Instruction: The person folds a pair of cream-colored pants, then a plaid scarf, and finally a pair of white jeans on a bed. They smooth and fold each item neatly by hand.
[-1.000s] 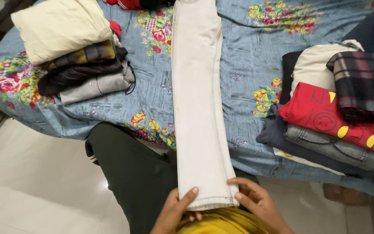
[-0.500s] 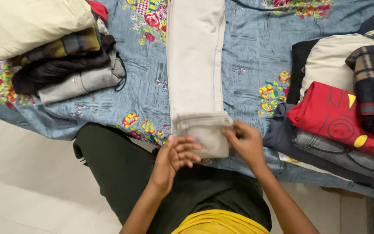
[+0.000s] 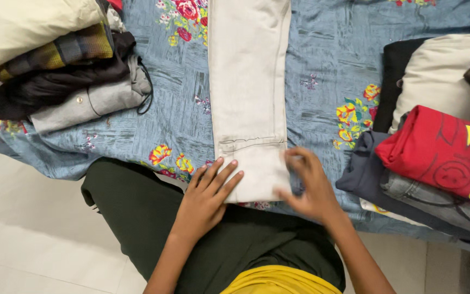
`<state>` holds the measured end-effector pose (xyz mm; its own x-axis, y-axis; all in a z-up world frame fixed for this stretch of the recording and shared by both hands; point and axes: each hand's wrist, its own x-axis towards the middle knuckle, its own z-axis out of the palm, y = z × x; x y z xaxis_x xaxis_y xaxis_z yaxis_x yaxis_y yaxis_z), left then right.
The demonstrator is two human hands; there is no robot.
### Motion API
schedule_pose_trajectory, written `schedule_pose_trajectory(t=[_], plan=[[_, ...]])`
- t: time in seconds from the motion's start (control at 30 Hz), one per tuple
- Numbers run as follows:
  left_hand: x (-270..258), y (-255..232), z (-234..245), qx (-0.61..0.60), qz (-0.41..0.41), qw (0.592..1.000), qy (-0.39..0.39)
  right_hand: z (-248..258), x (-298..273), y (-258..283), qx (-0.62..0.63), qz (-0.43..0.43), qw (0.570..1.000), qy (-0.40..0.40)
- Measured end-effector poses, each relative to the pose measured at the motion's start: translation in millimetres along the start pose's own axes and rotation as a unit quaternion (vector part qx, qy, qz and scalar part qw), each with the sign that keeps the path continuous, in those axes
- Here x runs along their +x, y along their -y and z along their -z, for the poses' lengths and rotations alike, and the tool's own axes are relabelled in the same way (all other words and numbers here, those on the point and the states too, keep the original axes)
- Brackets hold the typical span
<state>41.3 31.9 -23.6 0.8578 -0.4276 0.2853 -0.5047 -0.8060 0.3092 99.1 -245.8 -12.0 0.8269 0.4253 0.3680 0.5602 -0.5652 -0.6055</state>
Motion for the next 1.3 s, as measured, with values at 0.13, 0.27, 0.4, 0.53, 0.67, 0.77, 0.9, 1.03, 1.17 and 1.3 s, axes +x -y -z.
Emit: schedule_pose_trajectory(t=[0.13,0.27,0.4,0.53,0.67,0.77,0.9,1.03,1.17,1.3], plan=[[-6,5,-8,-0.041,-0.016,0.999,-0.027,10,-19,14,-0.095,0.067,0.99,0.082],[-6,2,-3,-0.033,-0.024,0.999,-0.034,5,-27,5,-0.094,0.039,0.994,0.047],[-9,-13,15,-0.014,-0.018,0.998,-0.058,8,-35,0,-0.028,0.066,0.997,0.009],[-19,-35,38,-0.062,-0.027,0.995,-0.072,26,-44,6,0.035,0.102,0.994,-0.006],[-25,-46,47,-0.127,-0.046,0.988,-0.081,31,-39,14,0.108,0.112,0.988,0.015],[-22,-41,36,-0.153,-0.048,0.982,-0.099,22,-12,-12,0.127,0.113,0.979,0.11],[2,-16,7,-0.281,0.052,0.939,-0.19,-21,4,-52,0.245,0.011,0.968,0.053],[52,17,-23,-0.357,0.195,0.9,-0.155,-61,40,-71,0.27,-0.167,0.948,-0.035],[97,43,-37,-0.288,0.286,0.896,-0.177,-70,77,-66,0.256,-0.224,0.937,-0.074],[104,45,-35,-0.257,0.371,0.887,-0.095,-71,82,-61,0.247,-0.255,0.928,-0.108]])
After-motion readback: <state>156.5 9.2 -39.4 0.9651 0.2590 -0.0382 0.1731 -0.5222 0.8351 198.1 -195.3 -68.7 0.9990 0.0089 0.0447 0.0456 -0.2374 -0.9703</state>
